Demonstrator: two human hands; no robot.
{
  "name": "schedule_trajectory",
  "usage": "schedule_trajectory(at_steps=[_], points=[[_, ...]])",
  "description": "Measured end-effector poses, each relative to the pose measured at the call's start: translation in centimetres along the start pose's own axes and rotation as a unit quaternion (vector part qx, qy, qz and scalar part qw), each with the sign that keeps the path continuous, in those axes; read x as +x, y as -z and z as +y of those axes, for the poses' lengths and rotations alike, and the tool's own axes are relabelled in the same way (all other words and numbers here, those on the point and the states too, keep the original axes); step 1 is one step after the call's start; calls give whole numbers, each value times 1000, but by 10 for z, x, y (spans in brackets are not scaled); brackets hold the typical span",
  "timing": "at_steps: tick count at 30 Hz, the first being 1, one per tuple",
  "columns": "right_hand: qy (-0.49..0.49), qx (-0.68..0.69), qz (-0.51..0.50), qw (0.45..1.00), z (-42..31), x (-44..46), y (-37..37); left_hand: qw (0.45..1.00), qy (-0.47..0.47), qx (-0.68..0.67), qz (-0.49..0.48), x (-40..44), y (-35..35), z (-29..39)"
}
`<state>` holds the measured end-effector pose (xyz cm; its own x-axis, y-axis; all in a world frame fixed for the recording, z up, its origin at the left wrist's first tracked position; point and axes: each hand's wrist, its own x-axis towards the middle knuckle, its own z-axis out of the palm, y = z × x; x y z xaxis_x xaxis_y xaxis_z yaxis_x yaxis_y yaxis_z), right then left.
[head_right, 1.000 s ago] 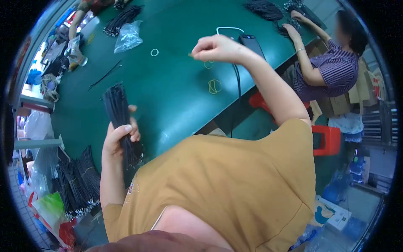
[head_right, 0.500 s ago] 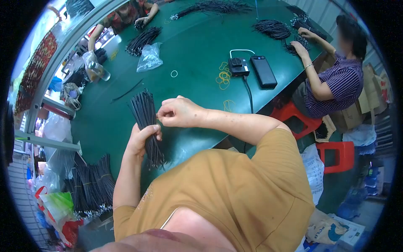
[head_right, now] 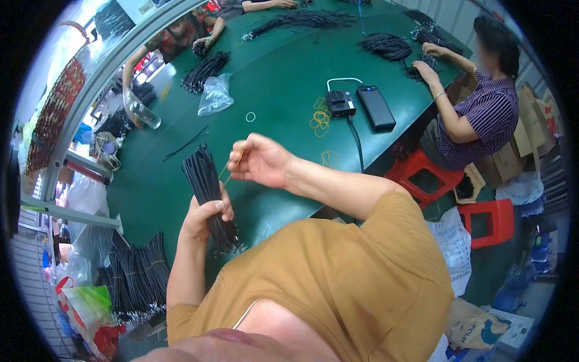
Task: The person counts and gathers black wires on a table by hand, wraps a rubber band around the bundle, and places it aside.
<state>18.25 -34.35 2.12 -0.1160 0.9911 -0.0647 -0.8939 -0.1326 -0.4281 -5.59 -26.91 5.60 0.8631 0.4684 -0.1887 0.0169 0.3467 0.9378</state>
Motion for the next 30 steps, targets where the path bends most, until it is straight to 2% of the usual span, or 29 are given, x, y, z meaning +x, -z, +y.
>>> schedule_trajectory(at_steps=[2, 3, 5, 6, 7, 8, 9, 10, 11, 12, 14, 16, 17, 18, 20, 21, 26, 29, 30], points=[[33, 97, -151, 983, -13, 4, -2, 998, -9, -68, -3, -1, 19, -6], [25, 107, -154, 982, -18, 1, -7, 996, -15, -93, -3, -2, 24, -4], [-87, 47, -265, 959, -16, 5, 14, 997, -31, -73, 7, -8, 22, 8], [-103, -127, -205, 965, -14, -7, 9, 997, -38, -58, 17, -11, 17, 17], [-166, -223, -139, 950, -13, -21, 0, 998, -36, -43, 30, -14, 18, 20], [-214, -240, -133, 937, -12, -28, -6, 997, -38, -49, 35, -15, 18, 18], [-237, -228, -154, 932, -13, -28, -1, 999, -16, 14, 38, -14, 19, 19], [-212, -203, -170, 941, -19, -30, -2, 996, 8, 75, 45, -15, 22, 19], [-161, -147, -207, 954, -24, -25, -1, 996, 9, 68, 62, -17, 24, 21], [-97, -83, -193, 973, -28, -21, -6, 989, 8, 133, 67, -15, 25, 22], [-43, 17, -155, 987, -36, -19, -21, 967, 17, 244, 72, -8, 36, 23], [-22, 18, -154, 988, -38, -13, -24, 926, 9, 361, 110, -5, 26, 32], [-12, 24, -163, 986, -39, -8, -25, 907, -32, 408, 96, -2, 24, 31], [-19, 23, -161, 986, -42, -5, -26, 909, -31, 402, 101, 0, 21, 33], [-19, -33, -189, 981, -45, -1, -31, 833, -19, 549, 70, 4, 16, 43], [-15, -87, -157, 984, -44, -1, -33, 798, -1, 599, 61, 6, 17, 45], [-62, -205, -145, 966, -37, 0, -40, 722, 42, 689, 32, 15, 7, 59], [-61, -417, -111, 900, -23, -10, -64, 694, 49, 718, 3, 25, 13, 60], [-46, -374, -116, 919, -22, -7, -55, 673, 53, 738, -16, 26, 13, 61]])
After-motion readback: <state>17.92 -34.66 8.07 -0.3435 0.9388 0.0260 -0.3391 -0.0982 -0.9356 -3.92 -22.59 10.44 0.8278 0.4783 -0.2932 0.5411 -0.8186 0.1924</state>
